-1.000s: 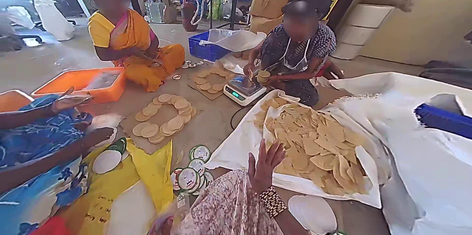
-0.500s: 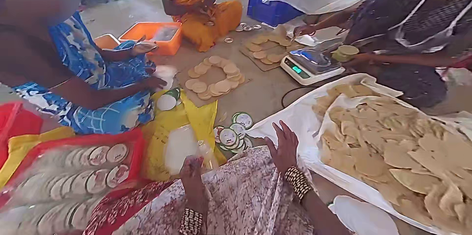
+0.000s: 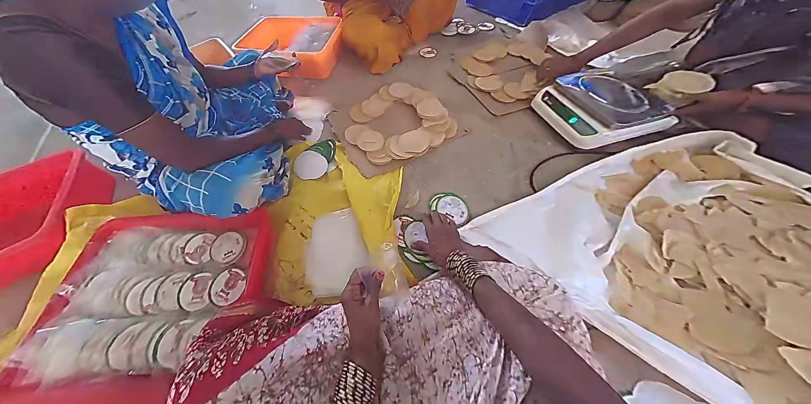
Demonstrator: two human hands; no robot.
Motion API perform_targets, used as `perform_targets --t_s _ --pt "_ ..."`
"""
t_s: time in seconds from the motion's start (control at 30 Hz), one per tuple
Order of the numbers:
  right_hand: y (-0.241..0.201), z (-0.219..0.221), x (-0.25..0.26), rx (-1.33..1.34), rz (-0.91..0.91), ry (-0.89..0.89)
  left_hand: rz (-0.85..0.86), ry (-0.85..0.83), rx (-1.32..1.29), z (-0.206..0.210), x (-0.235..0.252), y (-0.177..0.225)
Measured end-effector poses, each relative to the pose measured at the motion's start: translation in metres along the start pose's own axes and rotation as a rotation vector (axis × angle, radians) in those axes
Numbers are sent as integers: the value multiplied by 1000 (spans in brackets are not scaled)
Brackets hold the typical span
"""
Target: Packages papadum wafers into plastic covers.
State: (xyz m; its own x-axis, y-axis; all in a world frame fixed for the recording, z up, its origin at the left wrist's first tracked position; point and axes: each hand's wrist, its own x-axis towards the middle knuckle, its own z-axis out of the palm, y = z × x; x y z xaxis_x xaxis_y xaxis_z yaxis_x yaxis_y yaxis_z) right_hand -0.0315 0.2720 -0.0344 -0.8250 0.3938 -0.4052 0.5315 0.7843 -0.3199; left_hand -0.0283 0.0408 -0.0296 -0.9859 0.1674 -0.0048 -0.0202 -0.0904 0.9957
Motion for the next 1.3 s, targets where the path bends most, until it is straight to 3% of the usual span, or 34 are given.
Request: perform_targets --t_s 0.2,0.33,0.83,0.93,1.3 --pt "2 -5 10 203 101 -12 -23 -34 -8 3 1 -1" --pt "2 -1 11 120 96 63 -35 -41 4 5 1 -1" --pt "-2 -2 16 92 123 52 218 -29 137 4 -1 -3" --pt "-1 7 16 112 116 125 248 -31 143 3 -1 -3" --pt "-2 5 18 -15 55 70 210 21 86 -1 5 -3"
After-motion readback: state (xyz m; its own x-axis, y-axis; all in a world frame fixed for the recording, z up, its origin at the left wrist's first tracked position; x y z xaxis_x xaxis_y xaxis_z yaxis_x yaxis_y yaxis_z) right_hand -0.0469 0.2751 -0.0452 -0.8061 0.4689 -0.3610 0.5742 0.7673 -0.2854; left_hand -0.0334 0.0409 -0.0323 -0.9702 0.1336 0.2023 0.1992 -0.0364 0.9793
